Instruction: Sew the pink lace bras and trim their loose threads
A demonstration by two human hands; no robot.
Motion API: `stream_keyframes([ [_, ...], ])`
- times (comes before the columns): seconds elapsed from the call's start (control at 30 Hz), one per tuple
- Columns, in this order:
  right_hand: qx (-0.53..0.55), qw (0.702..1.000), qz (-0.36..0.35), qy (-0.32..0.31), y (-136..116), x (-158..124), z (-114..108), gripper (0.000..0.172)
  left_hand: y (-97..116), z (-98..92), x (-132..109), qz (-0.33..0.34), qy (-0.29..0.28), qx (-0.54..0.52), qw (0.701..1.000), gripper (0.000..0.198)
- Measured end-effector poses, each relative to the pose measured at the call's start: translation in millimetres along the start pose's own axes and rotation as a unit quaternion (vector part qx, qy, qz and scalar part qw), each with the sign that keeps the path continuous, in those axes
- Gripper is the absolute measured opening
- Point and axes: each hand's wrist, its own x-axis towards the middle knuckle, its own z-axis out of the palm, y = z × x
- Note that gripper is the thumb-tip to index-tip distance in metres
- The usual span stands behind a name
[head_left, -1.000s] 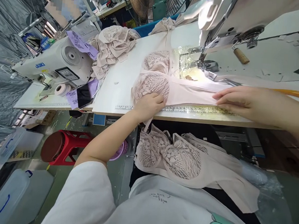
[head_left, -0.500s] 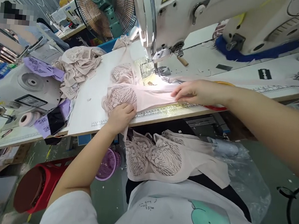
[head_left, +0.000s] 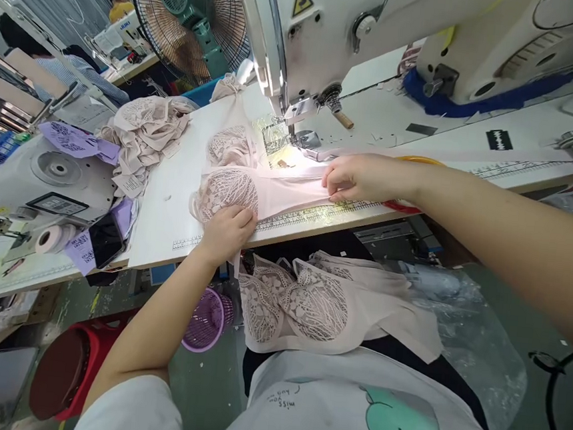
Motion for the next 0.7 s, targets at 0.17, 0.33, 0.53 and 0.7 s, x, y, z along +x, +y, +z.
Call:
stream_keyframes([
  [0.17,-0.015,1.000,0.001,-0.022,-1.6,6.4,-3.2,0.014,-1.4,2.4,-0.9,-0.005,0.028,-0.012,1.000,0.022],
  [0.33,-0.069,0.997,0.040,-0.020,-9.5,14.4,-1.6,0.017,-0.2,6.1,-2.6,-0.027,0.009,-0.039,0.999,0.027],
  [0.53,-0.102,0.989,0.092,-0.046,-18.4,20.9,-1.4,0.014,1.8,12.5,-7.2,-0.076,0.011,-0.074,0.994,0.028],
  [0.7,-0.103,0.986,0.112,-0.069,-18.3,24.1,-3.4,0.012,3.2,15.2,-8.4,-0.087,0.023,-0.081,0.993,0.028],
])
